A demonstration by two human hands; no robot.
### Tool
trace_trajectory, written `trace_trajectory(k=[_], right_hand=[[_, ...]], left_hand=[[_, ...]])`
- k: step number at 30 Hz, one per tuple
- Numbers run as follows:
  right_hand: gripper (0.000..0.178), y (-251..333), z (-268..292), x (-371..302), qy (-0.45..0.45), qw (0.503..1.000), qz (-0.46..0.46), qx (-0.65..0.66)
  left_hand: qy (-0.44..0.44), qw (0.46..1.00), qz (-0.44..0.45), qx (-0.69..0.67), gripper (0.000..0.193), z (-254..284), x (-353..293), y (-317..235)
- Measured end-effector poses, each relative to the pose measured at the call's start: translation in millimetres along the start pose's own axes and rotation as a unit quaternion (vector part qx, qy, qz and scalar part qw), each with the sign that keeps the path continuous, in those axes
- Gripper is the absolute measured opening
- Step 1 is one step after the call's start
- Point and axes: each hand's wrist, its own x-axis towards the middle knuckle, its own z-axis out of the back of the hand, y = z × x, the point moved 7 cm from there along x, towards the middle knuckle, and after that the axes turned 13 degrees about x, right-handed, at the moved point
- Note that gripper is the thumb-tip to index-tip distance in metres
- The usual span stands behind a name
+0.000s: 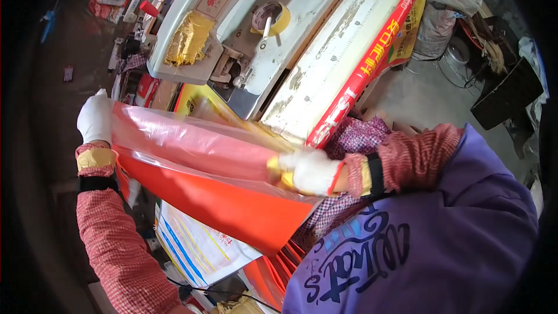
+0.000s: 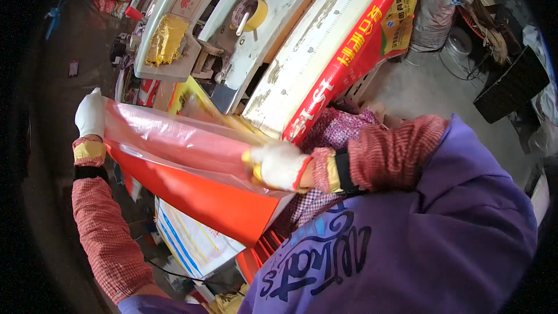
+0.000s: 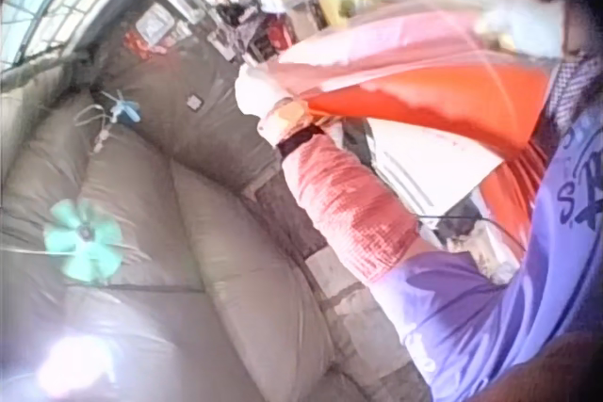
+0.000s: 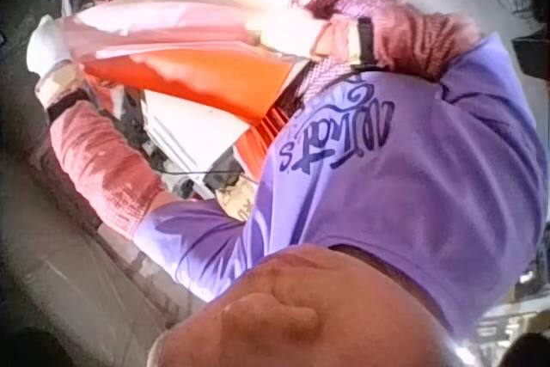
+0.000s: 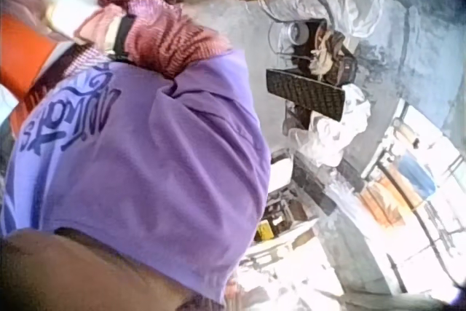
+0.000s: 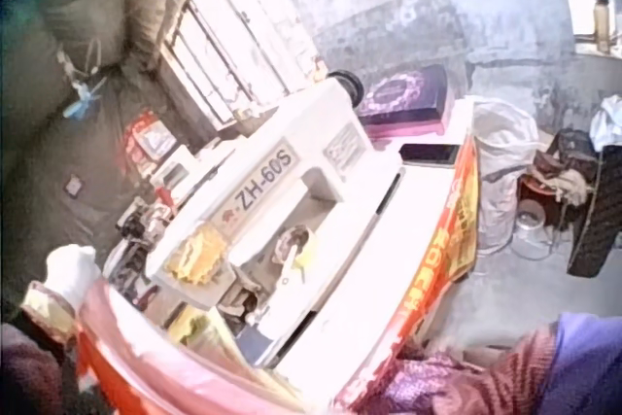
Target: Manually aligning, separating, and preparing large printed plastic agricultural bags next to an industrial bag sewing/sealing machine.
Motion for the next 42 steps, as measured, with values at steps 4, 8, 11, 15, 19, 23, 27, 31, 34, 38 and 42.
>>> trace_trajectory(k=[4,8,11,15,19,23,27,31,34,38,42], right_hand=[[0.055,33.4,67.6,-0.1,-0.242,0.967,-0.018,-0.075],[0.082,64.2,63.4,34.5,-0.063,0.981,-0.107,-0.148],[0.060,67.7,44.4,47.7,-0.040,0.998,0.040,-0.019],[0.043,73.1,19.7,36.1,-0.127,0.953,0.261,0.091],[0.034,25.1,-8.9,52.2,0.147,0.976,-0.154,0.055],[0.034,40.5,-16.4,54.1,0.185,0.977,-0.076,-0.071],[0.027,58.8,-43.6,47.0,0.091,0.995,0.027,0.019],[0.020,65.3,-62.9,45.6,0.002,0.995,0.101,0.008],[0.017,94.3,-9.8,15.8,-0.088,0.974,0.204,-0.043],[0.017,29.6,52.8,-15.3,0.038,0.999,0.019,0.025],[0.012,-29.4,91.8,-49.2,-0.012,0.999,-0.025,-0.039]], left_hand=[[-0.004,0.999,0.010,-0.050,0.025,-0.5,-0.9,3.3],[-0.002,0.999,-0.015,-0.030,0.026,0.4,-0.1,-14.2],[-0.012,0.999,-0.027,-0.027,0.027,5.0,-4.2,-22.3],[0.024,0.998,-0.001,-0.063,0.030,0.4,-5.2,-19.0],[0.040,0.994,-0.004,-0.099,0.038,-10.1,-9.7,-29.3],[0.028,0.992,-0.031,-0.115,0.035,-7.5,-4.6,-16.6],[0.080,0.992,-0.033,-0.088,0.027,-64.4,26.2,21.9],[-0.012,0.991,0.027,-0.131,0.020,-69.8,38.5,-29.1],[-0.121,0.970,0.024,-0.209,0.020,-52.6,-2.8,-130.2],[-0.148,0.971,-0.080,-0.173,0.017,-71.7,-36.9,-224.9],[-0.156,0.952,-0.144,-0.219,0.019,-69.5,-40.0,-249.4]])
